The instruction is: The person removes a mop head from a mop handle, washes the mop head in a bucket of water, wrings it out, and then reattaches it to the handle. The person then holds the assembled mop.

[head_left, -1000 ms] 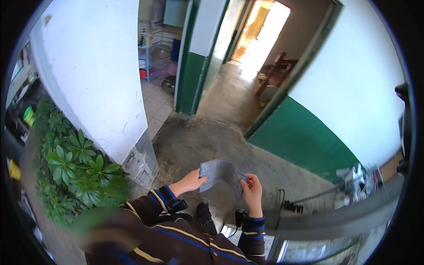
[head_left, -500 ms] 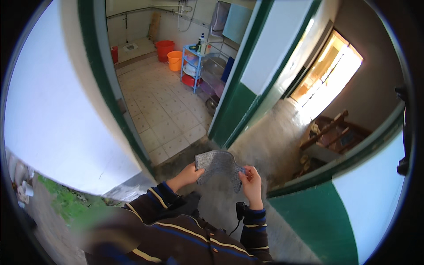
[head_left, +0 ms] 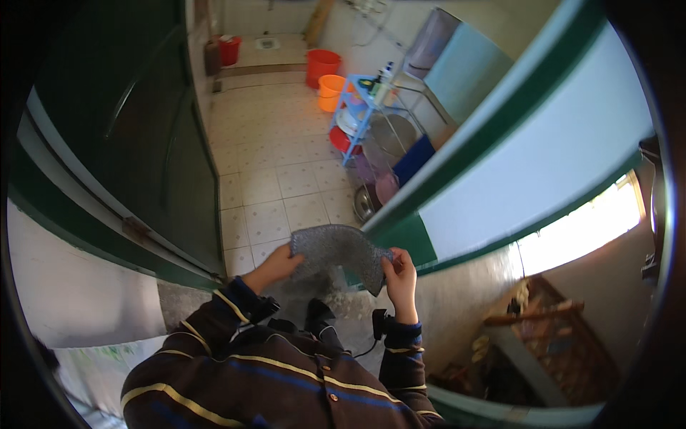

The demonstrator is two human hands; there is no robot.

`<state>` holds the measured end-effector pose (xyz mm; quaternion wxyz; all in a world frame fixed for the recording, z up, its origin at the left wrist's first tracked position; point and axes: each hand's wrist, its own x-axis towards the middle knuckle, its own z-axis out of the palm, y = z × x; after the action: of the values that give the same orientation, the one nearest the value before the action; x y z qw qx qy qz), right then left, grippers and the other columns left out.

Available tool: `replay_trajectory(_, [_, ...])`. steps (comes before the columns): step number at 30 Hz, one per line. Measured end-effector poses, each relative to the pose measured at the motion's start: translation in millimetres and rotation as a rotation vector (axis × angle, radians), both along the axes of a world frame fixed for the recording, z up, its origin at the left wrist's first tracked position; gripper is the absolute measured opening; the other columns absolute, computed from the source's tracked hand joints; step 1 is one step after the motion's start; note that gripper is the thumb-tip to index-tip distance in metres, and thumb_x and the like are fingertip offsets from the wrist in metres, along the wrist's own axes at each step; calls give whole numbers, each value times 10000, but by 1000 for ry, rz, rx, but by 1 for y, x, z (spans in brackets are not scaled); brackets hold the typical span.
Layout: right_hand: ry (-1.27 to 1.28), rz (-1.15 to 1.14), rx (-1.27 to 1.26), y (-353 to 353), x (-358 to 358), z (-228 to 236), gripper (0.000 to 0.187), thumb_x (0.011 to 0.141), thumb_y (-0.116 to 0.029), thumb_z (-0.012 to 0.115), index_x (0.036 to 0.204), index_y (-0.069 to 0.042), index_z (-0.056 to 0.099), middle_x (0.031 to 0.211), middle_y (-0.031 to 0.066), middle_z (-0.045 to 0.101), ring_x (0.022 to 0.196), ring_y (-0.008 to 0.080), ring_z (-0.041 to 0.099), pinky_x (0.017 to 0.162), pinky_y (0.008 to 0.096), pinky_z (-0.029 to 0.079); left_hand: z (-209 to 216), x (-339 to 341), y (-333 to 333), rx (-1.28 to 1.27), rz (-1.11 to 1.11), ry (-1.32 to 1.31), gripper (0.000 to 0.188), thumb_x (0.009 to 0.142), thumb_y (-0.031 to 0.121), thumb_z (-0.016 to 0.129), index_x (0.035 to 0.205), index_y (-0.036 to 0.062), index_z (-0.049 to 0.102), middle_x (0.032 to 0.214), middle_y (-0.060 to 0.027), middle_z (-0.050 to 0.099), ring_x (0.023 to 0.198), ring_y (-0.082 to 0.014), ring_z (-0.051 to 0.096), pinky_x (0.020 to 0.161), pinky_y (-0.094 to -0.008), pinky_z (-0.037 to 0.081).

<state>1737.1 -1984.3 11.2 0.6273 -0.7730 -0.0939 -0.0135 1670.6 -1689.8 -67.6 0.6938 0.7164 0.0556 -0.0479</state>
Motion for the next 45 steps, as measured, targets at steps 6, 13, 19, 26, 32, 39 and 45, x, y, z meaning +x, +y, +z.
replay_trajectory(6, [-74, 245, 53, 84, 185, 2, 204, 919, -69, 627, 1107, -4, 583, 946, 20, 599, 851, 78, 562, 769, 225, 457, 32, 71, 77, 290, 488, 251, 344, 879, 163, 570, 1162, -30, 602, 961, -194, 688, 890, -268, 650, 815, -371, 501])
replay_trajectory(13, [-57, 401, 132, 217, 367, -41, 253, 888, -71, 686, 1121, -14, 605, 961, 20, 601, 732, 59, 553, 613, 187, 440, 8, 158, 172, 207, 913, 153, 343, 876, 89, 534, 1183, -53, 593, 986, -145, 685, 903, -220, 624, 843, -344, 490])
replay_trajectory(19, [-27, 500, 96, 323, 549, -34, 216, 894, -76, 677, 1082, -2, 601, 949, 31, 611, 794, 76, 591, 647, 207, 482, -3, 347, 284, 316, 941, 102, 355, 876, 105, 528, 1195, -36, 591, 992, -197, 686, 911, -284, 649, 851, -370, 491])
replay_trajectory(26, [-88, 470, -65, 379, 745, 21, 202, 915, -66, 625, 1097, -2, 567, 971, 46, 607, 824, 95, 589, 666, 243, 508, 20, 587, 355, 323, 724, 119, 354, 862, 203, 554, 1133, -15, 617, 987, -255, 675, 921, -355, 663, 821, -421, 509])
replay_trajectory(32, [-176, 521, -189, 416, 939, 14, 194, 950, -86, 544, 1127, -15, 508, 929, 111, 617, 790, 175, 605, 685, 305, 483, 10, 801, 373, 291, 372, 194, 435, 843, 264, 583, 1139, -54, 597, 941, -239, 678, 867, -341, 664, 799, -414, 519])
replay_trajectory(39, [-118, 508, -170, 524, 1139, 8, 237, 954, -94, 556, 1169, -18, 489, 965, 119, 642, 911, 173, 628, 794, 295, 492, 33, 999, 452, 339, 420, 157, 427, 836, 253, 574, 1133, -52, 589, 928, -251, 673, 839, -337, 667, 783, -414, 519])
replay_trajectory(45, [-347, 464, -243, 626, 1291, -6, 505, 868, -103, 648, 1329, -40, 453, 1259, 247, 522, 1212, 361, 502, 1017, 416, 402, 37, 1129, 562, -252, 722, 231, 318, 836, 164, 553, 1067, -49, 599, 939, -99, 640, 847, -223, 612, 779, -348, 498])
